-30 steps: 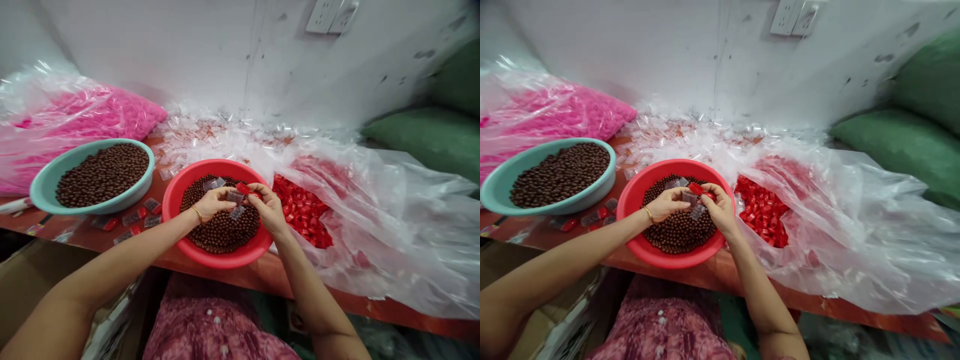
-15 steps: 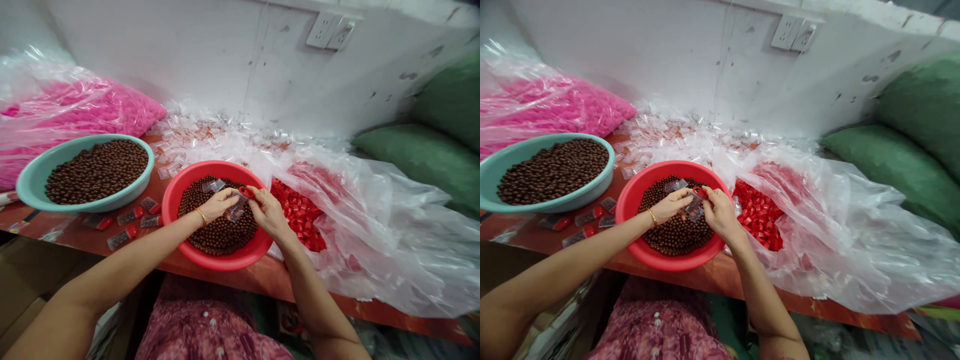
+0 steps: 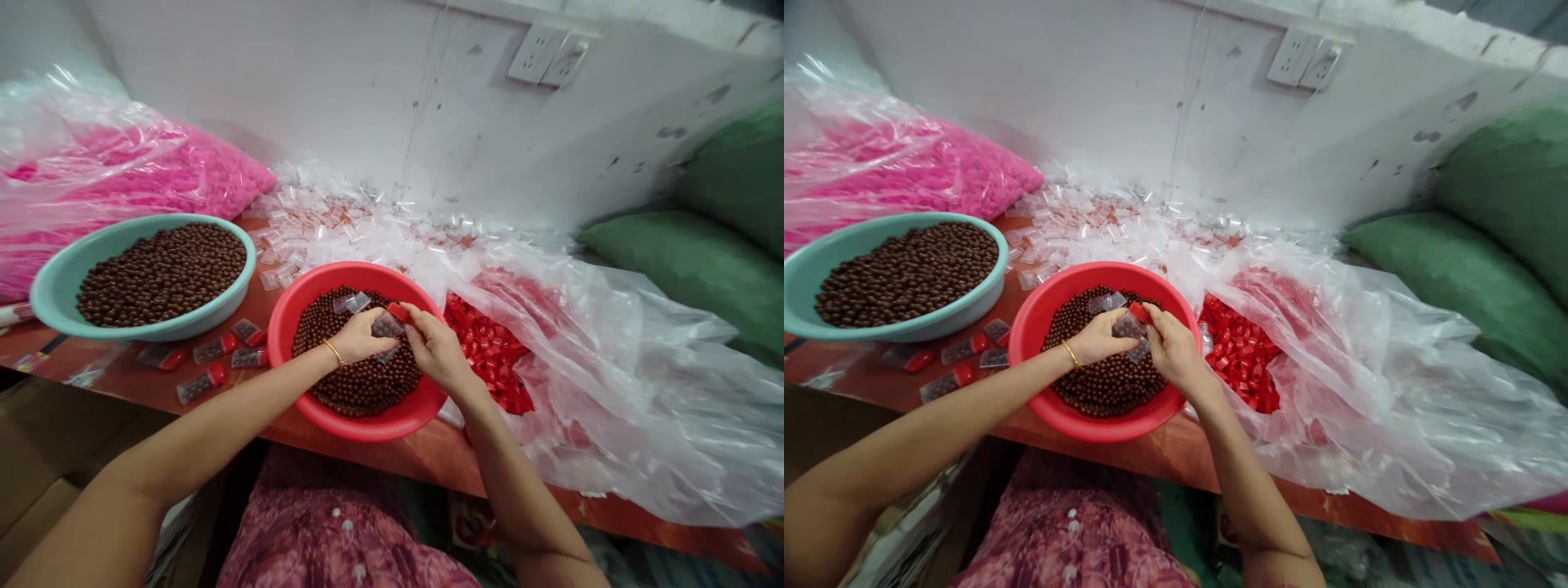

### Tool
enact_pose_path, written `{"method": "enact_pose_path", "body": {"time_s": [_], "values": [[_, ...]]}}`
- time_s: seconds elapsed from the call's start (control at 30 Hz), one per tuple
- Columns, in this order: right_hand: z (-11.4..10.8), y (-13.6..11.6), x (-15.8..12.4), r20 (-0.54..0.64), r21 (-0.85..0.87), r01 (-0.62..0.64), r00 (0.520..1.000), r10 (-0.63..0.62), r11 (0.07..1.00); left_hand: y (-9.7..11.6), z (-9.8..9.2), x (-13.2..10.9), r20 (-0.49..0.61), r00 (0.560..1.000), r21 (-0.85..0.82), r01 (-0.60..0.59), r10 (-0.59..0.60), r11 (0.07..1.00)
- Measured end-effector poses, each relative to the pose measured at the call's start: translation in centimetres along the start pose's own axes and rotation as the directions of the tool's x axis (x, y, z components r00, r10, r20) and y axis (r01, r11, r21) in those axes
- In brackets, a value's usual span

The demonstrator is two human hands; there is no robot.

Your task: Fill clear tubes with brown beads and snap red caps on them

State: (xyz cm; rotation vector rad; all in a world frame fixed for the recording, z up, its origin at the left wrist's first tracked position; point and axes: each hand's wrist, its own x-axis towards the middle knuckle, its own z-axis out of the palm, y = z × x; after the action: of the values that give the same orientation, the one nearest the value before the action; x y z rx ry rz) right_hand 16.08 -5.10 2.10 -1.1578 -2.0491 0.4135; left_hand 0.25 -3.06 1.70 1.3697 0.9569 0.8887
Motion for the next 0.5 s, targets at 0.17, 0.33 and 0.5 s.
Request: {"method": "enact_pose_path", "body": {"time_s": [0.17, 0.33, 0.5], "values": [[1.0, 0.3, -0.4, -0.054, -0.01, 0.079, 0.995, -0.08, 0.997, 0.1, -0.1, -0.3, 0.043, 0.999, -0.077, 0.037, -0.033, 0.996], [1.1, 0.4, -1.1, -0.062, -0.031, 0.11, 0.992, -0.111, 0.993, 0.1, -0.4, -0.6, 0.085, 0.994, -0.097, 0.077, -0.069, 0.992], [0.9, 0.1, -1.3, -0.05, -0.048, 0.11, 0.992, -0.113, 0.993, 0.4, -0.1, -0.6, 0.081, 0.995, -0.135, 0.076, -0.065, 0.988]]}}
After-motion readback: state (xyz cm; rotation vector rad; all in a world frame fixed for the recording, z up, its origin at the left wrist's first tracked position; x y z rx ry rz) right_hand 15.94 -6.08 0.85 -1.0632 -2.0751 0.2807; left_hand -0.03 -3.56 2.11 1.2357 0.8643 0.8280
